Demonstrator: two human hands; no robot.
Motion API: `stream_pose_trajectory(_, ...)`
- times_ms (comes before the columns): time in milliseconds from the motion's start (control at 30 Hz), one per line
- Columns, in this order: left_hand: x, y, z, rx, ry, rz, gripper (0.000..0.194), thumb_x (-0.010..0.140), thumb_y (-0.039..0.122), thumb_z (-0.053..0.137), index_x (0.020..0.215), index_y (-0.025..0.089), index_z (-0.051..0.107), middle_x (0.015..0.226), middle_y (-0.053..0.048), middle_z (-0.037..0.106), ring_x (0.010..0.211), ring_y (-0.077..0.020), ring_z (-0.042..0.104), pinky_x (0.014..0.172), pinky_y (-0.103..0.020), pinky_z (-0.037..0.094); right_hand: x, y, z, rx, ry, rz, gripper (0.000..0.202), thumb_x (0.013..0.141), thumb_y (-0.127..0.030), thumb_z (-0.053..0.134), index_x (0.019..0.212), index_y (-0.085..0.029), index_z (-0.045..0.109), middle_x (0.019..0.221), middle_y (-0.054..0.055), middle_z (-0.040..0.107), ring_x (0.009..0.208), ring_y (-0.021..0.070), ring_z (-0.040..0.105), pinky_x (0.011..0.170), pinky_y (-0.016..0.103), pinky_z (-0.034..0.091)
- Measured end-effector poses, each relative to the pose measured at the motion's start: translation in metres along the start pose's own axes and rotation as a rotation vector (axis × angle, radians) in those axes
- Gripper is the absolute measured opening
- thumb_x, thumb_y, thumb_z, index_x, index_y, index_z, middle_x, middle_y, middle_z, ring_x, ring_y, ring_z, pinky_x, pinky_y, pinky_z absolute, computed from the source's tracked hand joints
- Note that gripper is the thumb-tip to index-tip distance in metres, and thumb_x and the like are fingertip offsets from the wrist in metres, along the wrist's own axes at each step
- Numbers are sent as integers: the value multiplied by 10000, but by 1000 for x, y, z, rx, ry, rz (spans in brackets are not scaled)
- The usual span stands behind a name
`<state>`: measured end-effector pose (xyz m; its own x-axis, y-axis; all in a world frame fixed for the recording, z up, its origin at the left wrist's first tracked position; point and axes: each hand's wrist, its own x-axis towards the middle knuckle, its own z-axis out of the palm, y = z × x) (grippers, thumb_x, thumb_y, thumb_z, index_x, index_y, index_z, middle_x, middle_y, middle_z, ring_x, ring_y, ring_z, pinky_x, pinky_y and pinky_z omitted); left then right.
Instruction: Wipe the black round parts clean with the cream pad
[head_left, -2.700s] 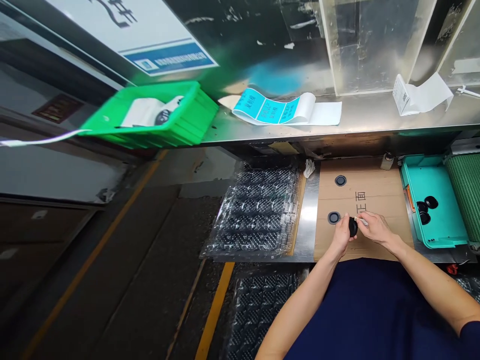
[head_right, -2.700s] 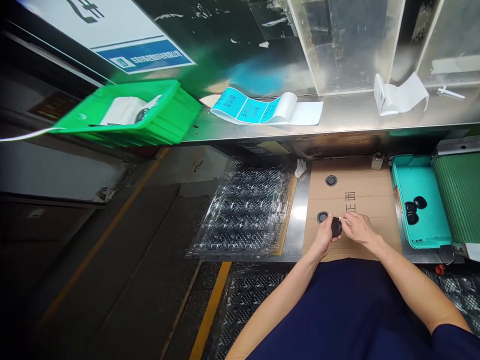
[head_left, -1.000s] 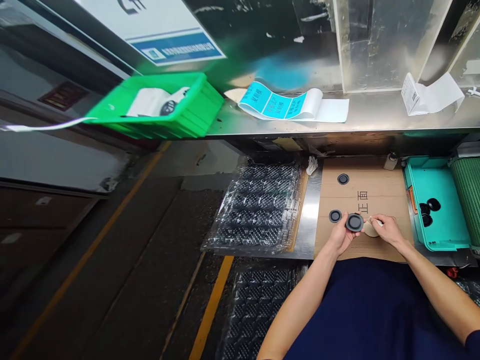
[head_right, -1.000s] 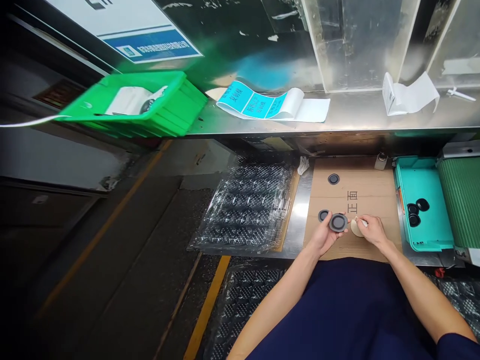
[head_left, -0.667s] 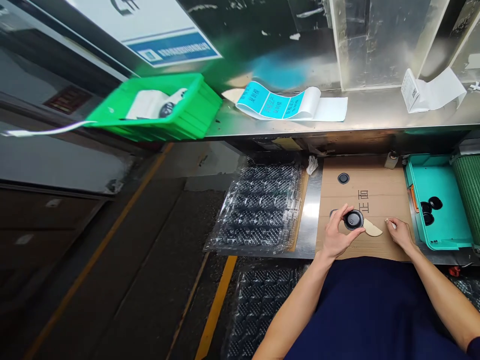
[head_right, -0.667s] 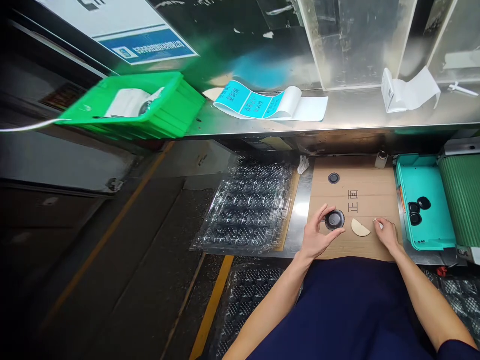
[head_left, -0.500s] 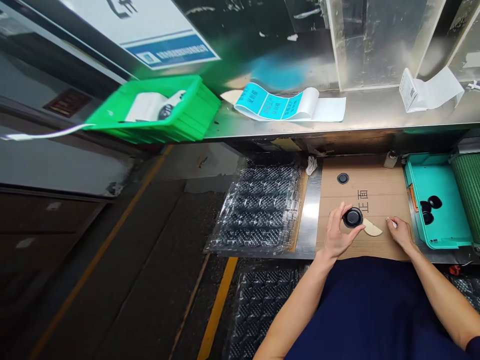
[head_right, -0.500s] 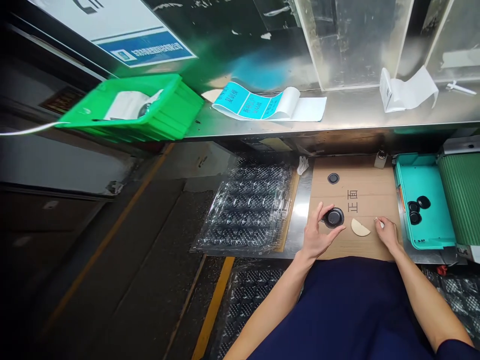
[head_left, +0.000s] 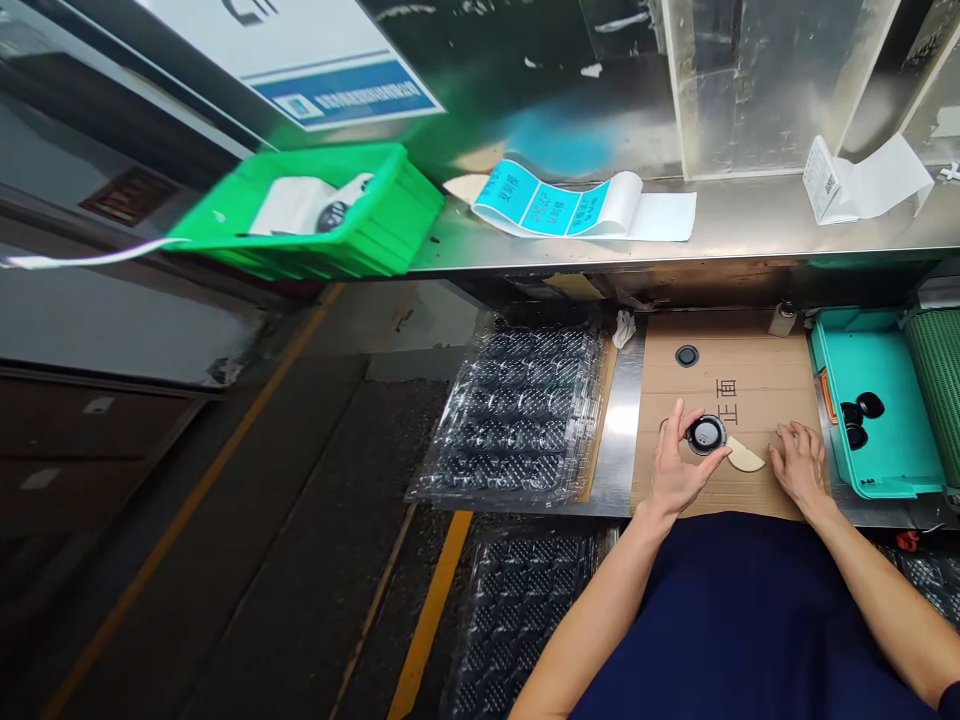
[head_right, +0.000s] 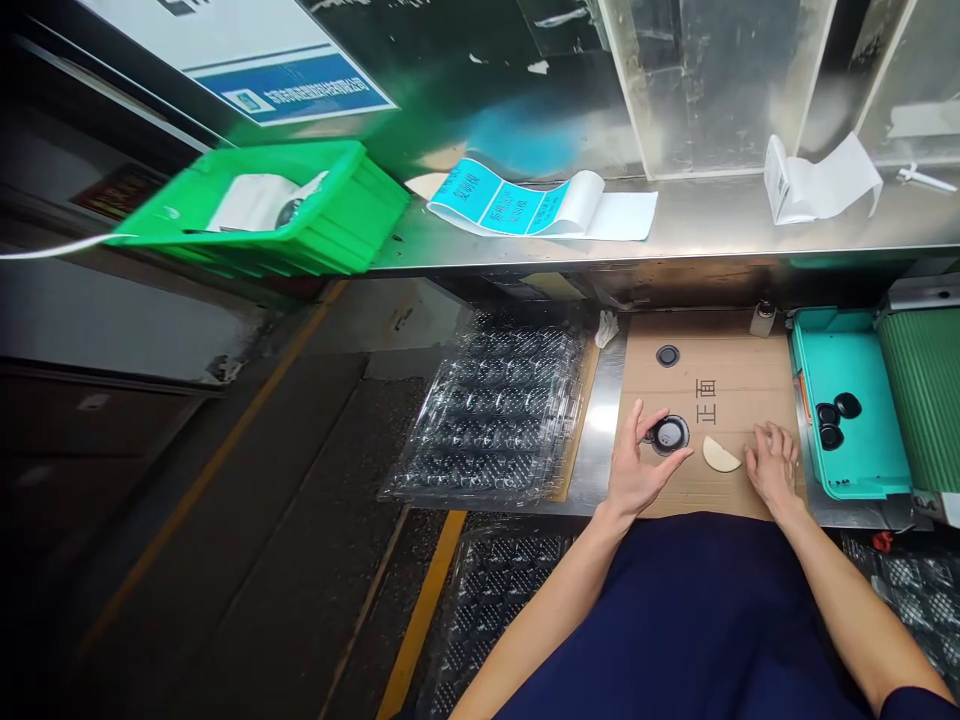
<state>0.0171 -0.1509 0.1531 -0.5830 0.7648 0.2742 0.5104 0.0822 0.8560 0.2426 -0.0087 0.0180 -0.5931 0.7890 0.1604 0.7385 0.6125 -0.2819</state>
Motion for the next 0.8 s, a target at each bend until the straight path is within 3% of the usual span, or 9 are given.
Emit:
stream_pose_trajectory(133,-1,-1,7,-192,-32,-129,852,824,426,789,1539,283,348,1341,-127,657,1229,-258,619,1023,-421,488,-9,-29,6,103,-197,-248,461,981,-394,539,1417,-250,574,1451,145,516,1299,351,447,1058,531,403)
stream_pose_trajectory(233,2,-16,16,-554,27,-429,614,930,470,635,1470,243,450,1321,-147,648,1199,-268,640,959,-406,517,-10,-42,20,179,-323,-249,405,970,-292,526,1360,-273,633,1349,136,587,1169,320,536,950,475,495)
stream_pose_trajectory(333,4,-41,19,-1000,125,-800,465,969,435,529,1368,197,522,1213,-157,678,1057,-276,703,837,-395,555,0,-57,25,339,-246,-87,382,964,-281,520,1316,-247,666,1232,138,641,1098,304,576,937,470,520)
stream_pose_trajectory(433,1,-62,18,-1273,124,-1002,321,930,321,561,1217,183,597,1164,-140,698,1037,-269,708,848,-395,566,14,-84,10,550,-100,-29,403,981,-356,542,1361,-254,631,1247,113,646,1135,276,586,1008,458,505)
stream_pose_trajectory(500,-3,-68,19,-1358,106,-1040,265,934,304,552,1157,183,627,1180,-125,702,1075,-252,693,910,-399,561,17,-107,-6,589,-59,-119,398,994,-374,543,1367,-264,630,1286,110,625,1170,268,566,1024,440,499)
stream_pose_trajectory(633,-10,-65,28,-1462,-53,-1025,357,977,436,512,1155,159,651,1260,-144,685,1203,-273,639,1046,-437,512,14,-138,-27,397,-134,-392,359,1006,-326,519,1331,-285,666,1331,121,589,1137,279,529,972,445,509)
stream_pose_trajectory(700,-11,-64,31,-1449,-76,-1034,362,993,423,502,1175,146,646,1290,-150,676,1235,-271,625,1078,-427,491,18,-133,-29,291,-140,-402,368,1002,-289,508,1333,-281,667,1365,126,568,1131,285,511,969,451,500)
stream_pose_trajectory(800,-11,-68,27,-1367,-19,-1067,341,1016,359,469,1188,120,640,1323,-166,661,1222,-258,640,1059,-393,504,33,-103,-20,198,-96,-233,354,1000,-295,491,1274,-241,708,1308,145,599,1111,301,501,958,461,488)
